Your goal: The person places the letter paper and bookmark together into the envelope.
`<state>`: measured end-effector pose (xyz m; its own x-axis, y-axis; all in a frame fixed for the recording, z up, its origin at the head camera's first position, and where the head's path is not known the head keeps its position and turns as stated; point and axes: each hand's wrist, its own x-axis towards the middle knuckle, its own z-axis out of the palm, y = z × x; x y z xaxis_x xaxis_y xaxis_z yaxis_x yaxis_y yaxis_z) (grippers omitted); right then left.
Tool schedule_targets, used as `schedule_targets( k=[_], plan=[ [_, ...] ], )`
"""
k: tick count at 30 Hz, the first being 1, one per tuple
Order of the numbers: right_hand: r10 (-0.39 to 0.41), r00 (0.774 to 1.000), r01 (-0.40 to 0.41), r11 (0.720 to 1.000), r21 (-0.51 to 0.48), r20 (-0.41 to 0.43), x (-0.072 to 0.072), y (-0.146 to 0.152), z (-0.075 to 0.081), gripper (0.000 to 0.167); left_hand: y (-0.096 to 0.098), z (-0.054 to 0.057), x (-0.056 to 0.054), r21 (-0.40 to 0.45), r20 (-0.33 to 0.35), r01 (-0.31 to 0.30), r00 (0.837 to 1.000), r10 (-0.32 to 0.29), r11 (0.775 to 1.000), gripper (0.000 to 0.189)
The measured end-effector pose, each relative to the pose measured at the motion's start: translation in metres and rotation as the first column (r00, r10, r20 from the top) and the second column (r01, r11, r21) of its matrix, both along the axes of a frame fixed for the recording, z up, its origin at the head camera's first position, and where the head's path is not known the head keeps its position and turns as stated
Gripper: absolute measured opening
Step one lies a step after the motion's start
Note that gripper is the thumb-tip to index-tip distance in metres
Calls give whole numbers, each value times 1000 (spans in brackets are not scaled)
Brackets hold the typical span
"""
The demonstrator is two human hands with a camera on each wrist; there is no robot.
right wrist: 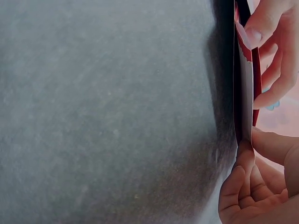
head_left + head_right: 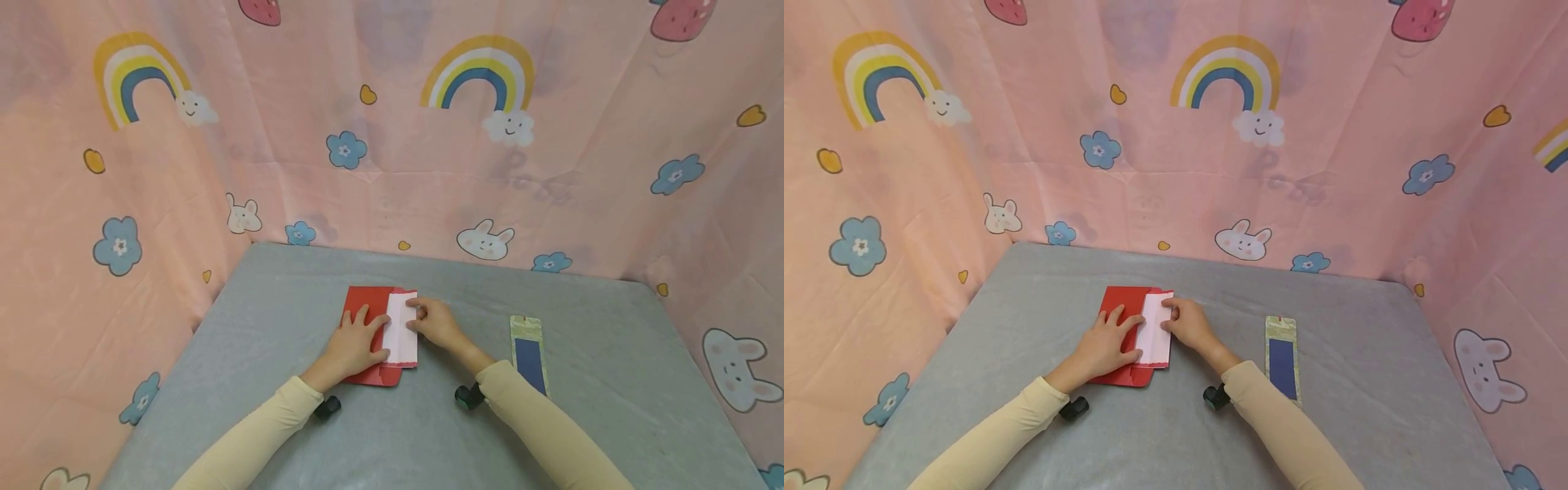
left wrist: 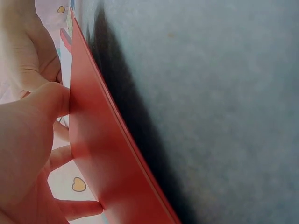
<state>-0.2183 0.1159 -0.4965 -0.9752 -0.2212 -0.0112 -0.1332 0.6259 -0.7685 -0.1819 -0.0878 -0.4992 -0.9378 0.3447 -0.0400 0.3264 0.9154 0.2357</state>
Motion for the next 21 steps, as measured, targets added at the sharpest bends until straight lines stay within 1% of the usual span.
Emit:
schedule_targets(
  k=[10, 21],
  plan=[
    [8, 1000, -8, 1000, 14, -14, 2, -1, 2, 39, 1, 2, 1, 6, 6, -2, 1000, 2, 1000, 67],
    [11, 1000, -11, 1000, 9, -23, 1, -2, -2, 39, 1, 2, 1, -1, 2, -6, 1000, 6, 1000, 68]
  ],
)
